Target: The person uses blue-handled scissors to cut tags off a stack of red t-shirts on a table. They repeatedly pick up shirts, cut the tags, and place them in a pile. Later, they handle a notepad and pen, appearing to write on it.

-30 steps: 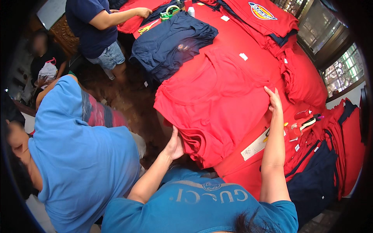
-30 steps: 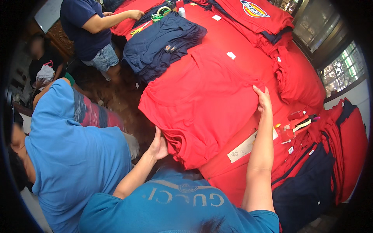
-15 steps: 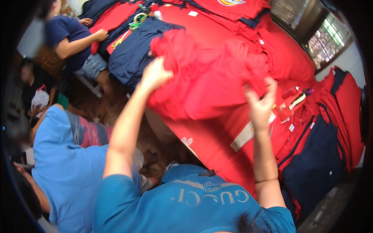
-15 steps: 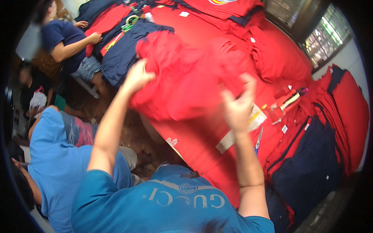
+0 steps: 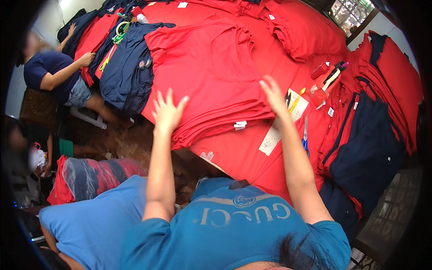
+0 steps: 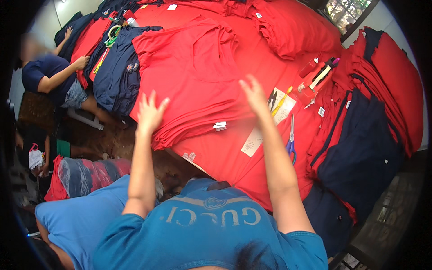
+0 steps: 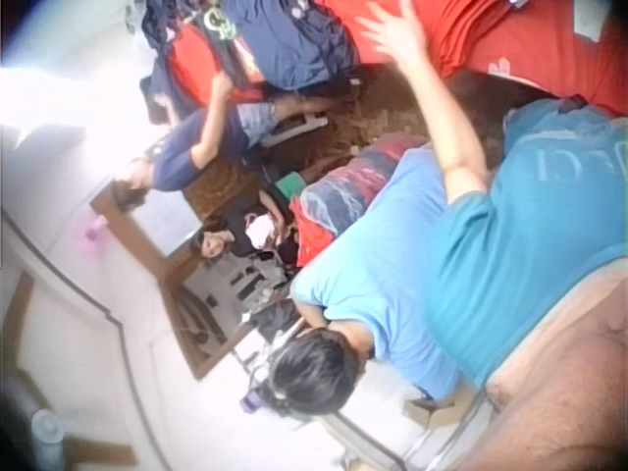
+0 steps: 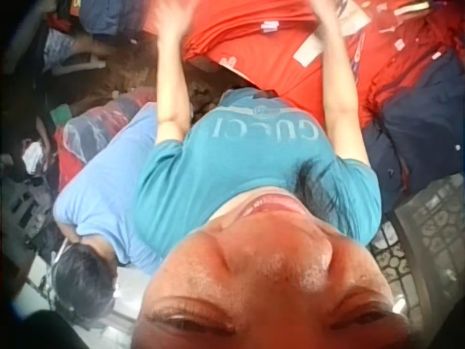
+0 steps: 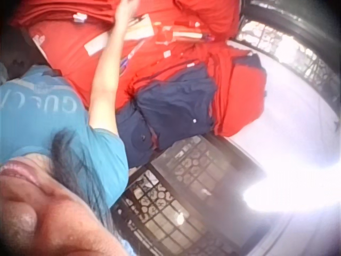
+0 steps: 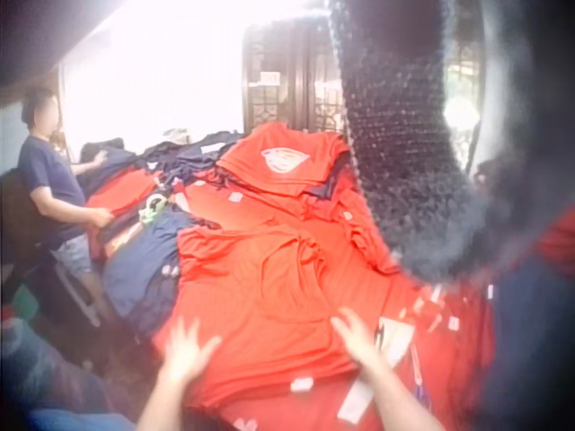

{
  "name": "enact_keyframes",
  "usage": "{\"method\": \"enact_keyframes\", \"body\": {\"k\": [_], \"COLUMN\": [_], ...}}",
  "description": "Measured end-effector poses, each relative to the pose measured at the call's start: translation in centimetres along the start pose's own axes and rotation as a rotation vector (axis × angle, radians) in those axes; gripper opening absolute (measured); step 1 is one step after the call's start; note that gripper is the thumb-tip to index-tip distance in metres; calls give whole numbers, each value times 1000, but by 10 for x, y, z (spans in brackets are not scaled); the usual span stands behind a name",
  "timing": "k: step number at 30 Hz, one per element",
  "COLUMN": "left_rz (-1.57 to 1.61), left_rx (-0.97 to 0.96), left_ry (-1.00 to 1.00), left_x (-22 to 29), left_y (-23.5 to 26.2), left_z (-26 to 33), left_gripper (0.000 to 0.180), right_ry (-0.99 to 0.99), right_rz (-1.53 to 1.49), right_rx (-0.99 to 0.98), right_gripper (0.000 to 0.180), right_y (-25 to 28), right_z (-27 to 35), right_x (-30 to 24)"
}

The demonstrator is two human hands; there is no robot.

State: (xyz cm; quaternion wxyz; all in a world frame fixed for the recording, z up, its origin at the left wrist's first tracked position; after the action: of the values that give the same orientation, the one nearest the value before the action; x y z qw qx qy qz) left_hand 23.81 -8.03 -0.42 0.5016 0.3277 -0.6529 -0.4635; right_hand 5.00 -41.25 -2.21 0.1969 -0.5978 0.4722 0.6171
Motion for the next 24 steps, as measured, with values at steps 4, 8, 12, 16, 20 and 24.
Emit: {"method": "enact_keyframes", "body": {"k": [4,8,12,16,20,24], "left_rz": [-109,292,378,1323,1491,1522], "left_rx": [37,228,-111,-21,52,53], "left_ry": [-58,-516,-801,-7,360,323], "left_x": [-39,51,132,40,-35,-26], "left_y": [-6,58,29,6,-26,-26], "left_z": [15,48,146,83,69,72], "left_gripper": [79,45,47,17,21,33], "right_ry": [128,139,-34,66,145,14], "right_rz": [146,137,85,12,22,52], "right_rx": [-112,-403,-479,-363,-316,-425], "right_gripper": [49,48,52,58,60,62], "right_y": [-38,-31,-33,-30,-30,-31], "right_z": [59,140,164,162,164,160], "right_x": [-43,-58,-45,-33,-40,-31]}}
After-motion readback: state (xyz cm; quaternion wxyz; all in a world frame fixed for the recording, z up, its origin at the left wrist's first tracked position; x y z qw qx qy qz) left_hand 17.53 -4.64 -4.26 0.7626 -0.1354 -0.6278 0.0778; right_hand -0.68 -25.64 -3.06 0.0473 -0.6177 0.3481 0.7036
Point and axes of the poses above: each hand's wrist, its own z-axis away from the middle knuckle, its own y-axis out of the back of the hand, x = y × z, the point moved 8 cm from there along -z, towards the middle knuckle, and after that the axes turned 12 degrees about x, right-handed, at the moved point
